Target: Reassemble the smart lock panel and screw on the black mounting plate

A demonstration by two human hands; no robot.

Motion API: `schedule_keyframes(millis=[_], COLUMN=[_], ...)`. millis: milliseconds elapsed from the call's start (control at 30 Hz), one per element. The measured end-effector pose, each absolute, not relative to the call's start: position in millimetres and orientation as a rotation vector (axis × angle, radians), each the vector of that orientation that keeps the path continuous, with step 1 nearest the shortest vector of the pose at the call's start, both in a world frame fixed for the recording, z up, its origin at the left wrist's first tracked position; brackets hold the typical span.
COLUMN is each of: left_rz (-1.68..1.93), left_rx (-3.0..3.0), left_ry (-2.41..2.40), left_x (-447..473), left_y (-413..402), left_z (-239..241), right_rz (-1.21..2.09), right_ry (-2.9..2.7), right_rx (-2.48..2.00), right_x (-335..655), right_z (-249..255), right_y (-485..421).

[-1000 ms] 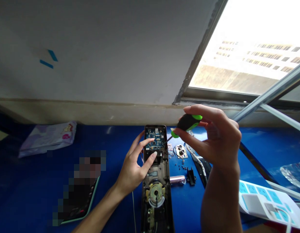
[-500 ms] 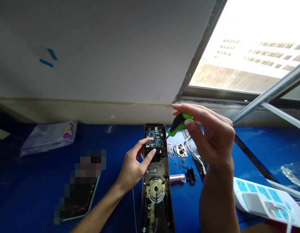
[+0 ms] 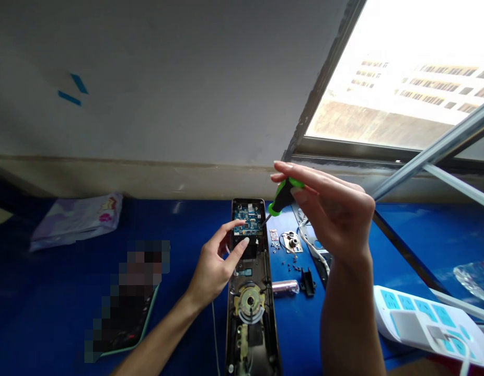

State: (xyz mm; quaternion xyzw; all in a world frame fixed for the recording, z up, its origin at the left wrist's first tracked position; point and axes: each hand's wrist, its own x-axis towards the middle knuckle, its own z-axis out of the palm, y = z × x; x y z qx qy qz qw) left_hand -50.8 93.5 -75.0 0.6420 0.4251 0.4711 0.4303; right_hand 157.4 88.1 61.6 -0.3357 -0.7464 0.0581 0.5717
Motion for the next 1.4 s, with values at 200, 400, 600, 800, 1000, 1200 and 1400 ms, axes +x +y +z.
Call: schedule_keyframes(millis=[200,400,600,800,1000,1200,1400], left_rz=[1.155,1.166,1.166,1.172,1.184,1.201,1.203], left_rx=[1.569,1.558,1.543,1.506,1.491,1.483,1.487], left_ry=[1.07,1.058,1.064,1.046,1.028,1.02,1.031], left_x=[-51.8,-51.0,-50.3,-49.4,-49.6,-48.7,-48.9], left_y=[93.3,93.8,94.9,94.6,93.0,94.6,94.6], left_z=[-79.2,-77.4,-77.4,-76.4,-77.8,-80.1,-81.9], right_rz=[-0.071,0.227,0.076,0.266,0.059,0.263,0.175], right_ry=[-1.682,-1.738,-1.709,-1.727,-1.708,-1.749,-1.715], right_rx=[-0.792,-0.733,-0.824,-0.731,-0.747,-0.733,-0.784], right_x=[160.2,159.8,159.9,161.1,159.1,161.3,162.0], right_z=[59.3,61.0,60.5,59.5,60.8,61.9,60.3], right_y=[95.8,93.1,96.0,95.1,96.8,93.2,96.1])
